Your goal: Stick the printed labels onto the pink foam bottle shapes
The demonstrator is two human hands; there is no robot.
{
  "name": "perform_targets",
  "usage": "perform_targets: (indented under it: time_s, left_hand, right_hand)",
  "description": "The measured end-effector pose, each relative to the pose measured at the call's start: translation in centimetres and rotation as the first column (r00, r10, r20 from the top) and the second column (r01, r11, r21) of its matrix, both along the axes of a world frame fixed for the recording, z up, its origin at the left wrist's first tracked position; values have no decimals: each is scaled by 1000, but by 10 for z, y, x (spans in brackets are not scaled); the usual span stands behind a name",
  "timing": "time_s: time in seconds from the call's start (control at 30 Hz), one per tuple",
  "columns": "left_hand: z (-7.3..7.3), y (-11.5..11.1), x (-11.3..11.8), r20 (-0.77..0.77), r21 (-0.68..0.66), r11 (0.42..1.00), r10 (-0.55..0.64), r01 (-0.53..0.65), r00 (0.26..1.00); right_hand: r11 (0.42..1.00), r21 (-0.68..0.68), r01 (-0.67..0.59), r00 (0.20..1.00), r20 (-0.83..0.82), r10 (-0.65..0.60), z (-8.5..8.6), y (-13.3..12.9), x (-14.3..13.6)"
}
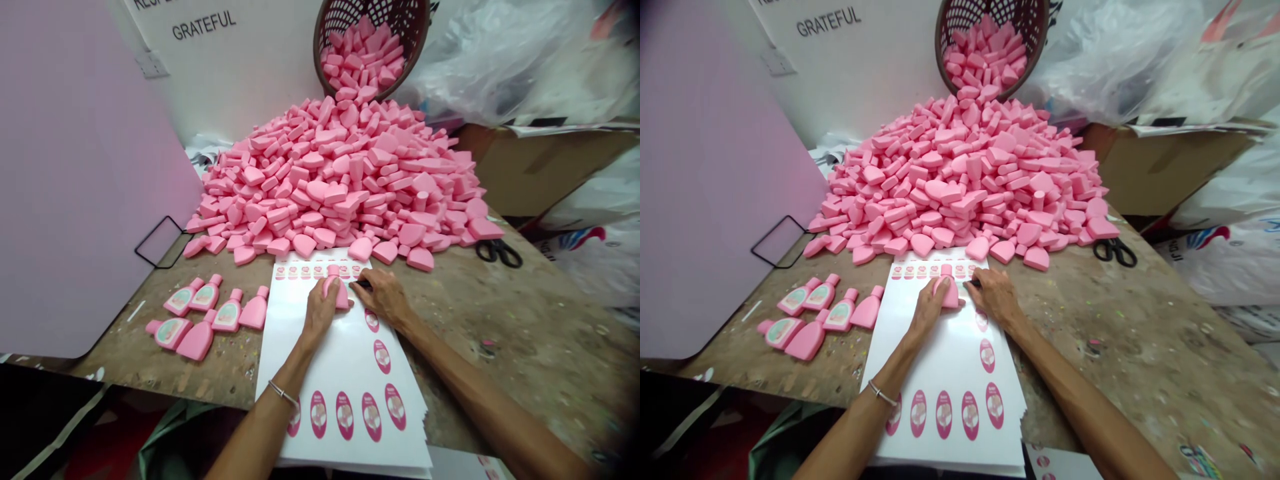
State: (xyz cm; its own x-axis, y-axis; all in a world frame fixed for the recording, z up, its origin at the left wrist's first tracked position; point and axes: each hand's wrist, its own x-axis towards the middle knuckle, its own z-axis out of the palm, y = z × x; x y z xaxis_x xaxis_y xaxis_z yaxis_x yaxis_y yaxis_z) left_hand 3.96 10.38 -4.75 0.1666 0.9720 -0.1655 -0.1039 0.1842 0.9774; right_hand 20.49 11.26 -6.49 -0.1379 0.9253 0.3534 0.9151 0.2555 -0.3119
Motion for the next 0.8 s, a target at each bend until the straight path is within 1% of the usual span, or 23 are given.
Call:
perform_targets:
  time_s: [0.1, 0.17, 0.27, 0.37, 0.5, 0.6, 0.67, 0.73, 0.8]
  left_hand:
    - [0, 0, 0, 15, -14, 1000, 0, 1, 1000]
    - [1, -1, 0, 22, -30, 1000, -1, 2, 1000]
    - [4, -1, 0, 26, -50, 999, 11, -9, 1000]
    - [5, 0, 0, 32, -55, 998, 18, -17, 999]
    - [3, 1, 1, 53, -71, 997, 35, -31, 998]
    - [1, 2, 1, 84, -89, 995, 51, -43, 995]
    - [-1, 2, 1, 104, -89, 995, 60, -50, 993]
    - [-2, 2, -1, 129, -81, 995, 65, -55, 989]
    - [-1, 3, -4, 203, -83, 994, 80, -64, 976]
  right_hand:
    - [997, 76, -13, 1000, 27, 11, -3, -2, 1]
    - [995, 100, -15, 998, 58, 9, -4, -2, 2]
    - [994, 107, -12, 996, 88, 2, -5, 0, 3]
    - [995, 97, -28, 999, 43, 24, -5, 2, 2]
    - [995, 92, -23, 996, -89, 31, -4, 2, -1]
    - [998, 60, 27, 965, -263, -11, -5, 1, -3]
    - [998, -15, 53, 908, -414, -54, -5, 0, -5]
    - [995, -89, 53, 837, -539, -93, -3, -1, -6]
    - [991, -126, 49, 769, -628, -118, 2, -3, -7]
